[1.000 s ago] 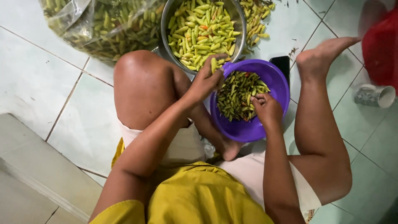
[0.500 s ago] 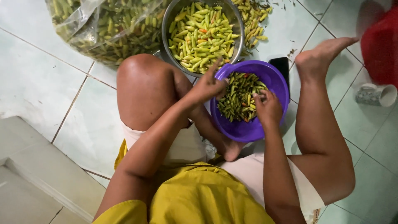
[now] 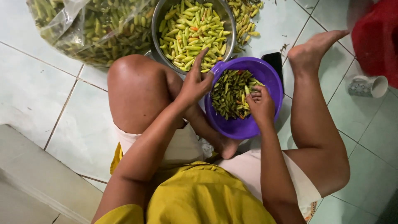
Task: Removing stems from green chilis by hand and sorting them into a bowl
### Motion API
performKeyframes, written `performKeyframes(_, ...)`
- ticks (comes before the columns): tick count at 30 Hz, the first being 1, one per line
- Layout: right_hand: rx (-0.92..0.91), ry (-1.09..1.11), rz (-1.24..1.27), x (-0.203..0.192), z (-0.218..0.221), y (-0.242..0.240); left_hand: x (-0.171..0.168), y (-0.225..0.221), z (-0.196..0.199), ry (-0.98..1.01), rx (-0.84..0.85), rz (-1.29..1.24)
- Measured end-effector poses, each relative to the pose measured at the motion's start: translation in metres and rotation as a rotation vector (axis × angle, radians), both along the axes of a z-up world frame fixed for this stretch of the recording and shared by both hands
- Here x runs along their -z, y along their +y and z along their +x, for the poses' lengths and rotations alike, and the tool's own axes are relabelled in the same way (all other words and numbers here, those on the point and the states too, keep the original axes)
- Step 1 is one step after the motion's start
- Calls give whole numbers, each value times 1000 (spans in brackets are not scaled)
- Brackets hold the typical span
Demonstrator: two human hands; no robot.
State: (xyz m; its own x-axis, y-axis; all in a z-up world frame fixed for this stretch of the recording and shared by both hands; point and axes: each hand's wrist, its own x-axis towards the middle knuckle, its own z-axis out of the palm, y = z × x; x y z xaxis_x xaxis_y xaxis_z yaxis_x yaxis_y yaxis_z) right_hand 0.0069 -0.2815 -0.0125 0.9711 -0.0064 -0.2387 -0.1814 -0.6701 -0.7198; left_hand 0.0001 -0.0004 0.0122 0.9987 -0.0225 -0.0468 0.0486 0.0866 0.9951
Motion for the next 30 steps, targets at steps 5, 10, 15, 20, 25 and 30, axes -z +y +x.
performKeyframes(5, 73, 25, 424, -23, -24, -10, -4, -9, -7, 18, 82, 165)
performKeyframes(10, 59, 21, 620, -45, -39, 6, -11, -25, -17, 7, 237, 245)
performKeyframes(15, 32, -47, 617, -33, -39, 26, -6, -32, -27, -78, 380, 543)
performKeyframes(20, 26, -126, 524, -37, -44, 46, 42, -43, -24, -160, 385, 775)
performKeyframes(25, 0, -125, 370, -46, -47, 42, 57, -45, -20, -153, 440, 864)
performKeyframes(30, -110, -179, 308, -61, -51, 44, 45, -42, -25, -222, 474, 829)
